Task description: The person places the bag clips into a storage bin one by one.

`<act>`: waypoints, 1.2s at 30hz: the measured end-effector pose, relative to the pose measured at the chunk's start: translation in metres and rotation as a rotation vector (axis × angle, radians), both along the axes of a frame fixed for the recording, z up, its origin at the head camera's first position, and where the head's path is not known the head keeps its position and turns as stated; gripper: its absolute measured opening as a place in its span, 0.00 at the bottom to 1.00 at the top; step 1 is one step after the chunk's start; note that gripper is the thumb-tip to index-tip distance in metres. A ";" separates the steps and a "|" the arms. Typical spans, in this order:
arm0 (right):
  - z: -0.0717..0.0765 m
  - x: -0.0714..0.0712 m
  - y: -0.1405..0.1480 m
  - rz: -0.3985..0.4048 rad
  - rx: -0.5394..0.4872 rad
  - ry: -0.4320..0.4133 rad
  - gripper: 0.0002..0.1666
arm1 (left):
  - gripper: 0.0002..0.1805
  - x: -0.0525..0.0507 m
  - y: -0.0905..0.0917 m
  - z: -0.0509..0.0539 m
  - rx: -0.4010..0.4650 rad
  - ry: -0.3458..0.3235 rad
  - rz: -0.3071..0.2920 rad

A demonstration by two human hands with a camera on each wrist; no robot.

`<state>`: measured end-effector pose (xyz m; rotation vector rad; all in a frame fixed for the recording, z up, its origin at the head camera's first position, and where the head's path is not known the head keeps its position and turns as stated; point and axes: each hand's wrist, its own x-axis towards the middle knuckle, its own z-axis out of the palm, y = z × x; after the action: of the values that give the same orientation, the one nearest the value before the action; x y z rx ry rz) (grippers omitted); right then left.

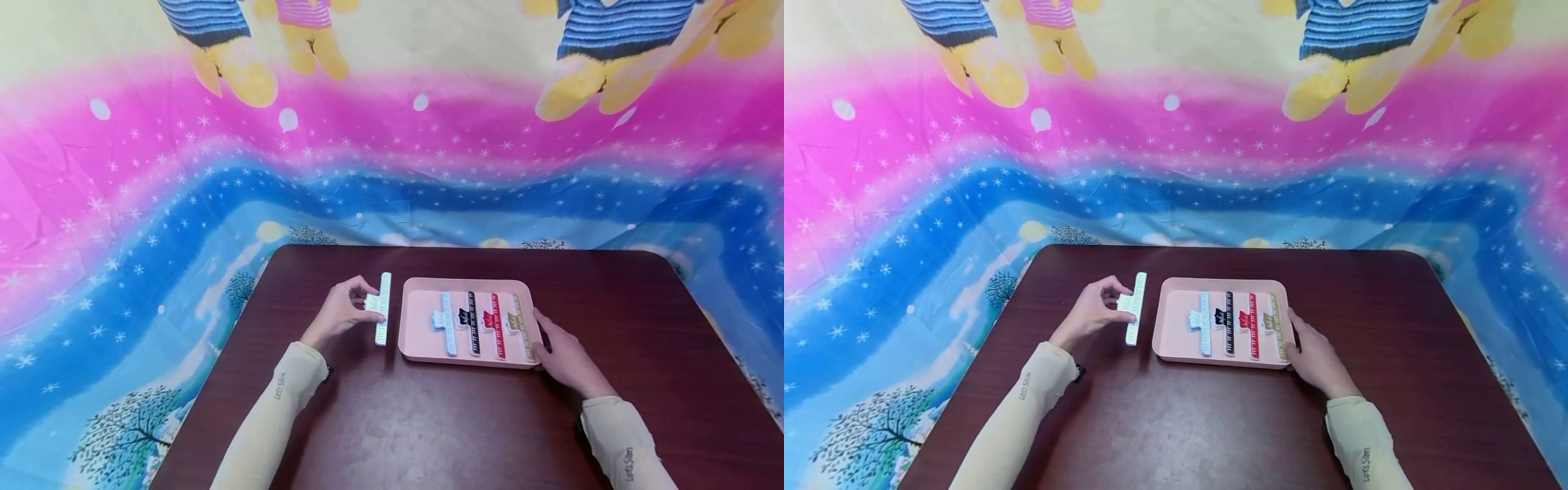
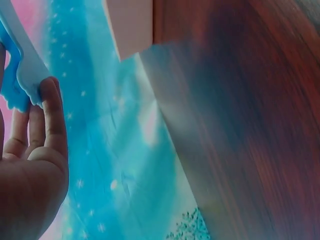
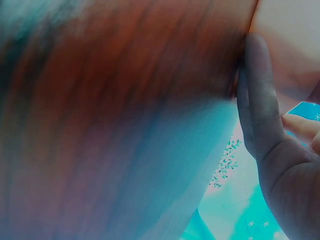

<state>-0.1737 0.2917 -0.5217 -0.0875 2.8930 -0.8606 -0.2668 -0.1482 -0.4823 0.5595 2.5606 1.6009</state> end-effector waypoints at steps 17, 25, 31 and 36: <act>-0.003 -0.002 -0.003 0.005 -0.013 -0.014 0.45 | 0.26 -0.007 0.041 -0.015 -0.116 0.064 0.015; -0.005 -0.002 -0.004 0.003 -0.018 -0.008 0.44 | 0.27 -0.008 0.049 -0.022 -0.196 0.113 0.008; -0.003 0.000 0.003 -0.009 -0.007 -0.019 0.45 | 0.29 -0.011 0.063 -0.023 -0.222 0.131 -0.037; -0.002 -0.002 0.000 -0.010 -0.017 -0.036 0.45 | 0.27 -0.011 0.070 -0.025 -0.263 0.135 -0.031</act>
<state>-0.1755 0.2920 -0.5239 -0.0585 2.8556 -0.8792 -0.2782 -0.0787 -0.5070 0.6973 2.7826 1.2265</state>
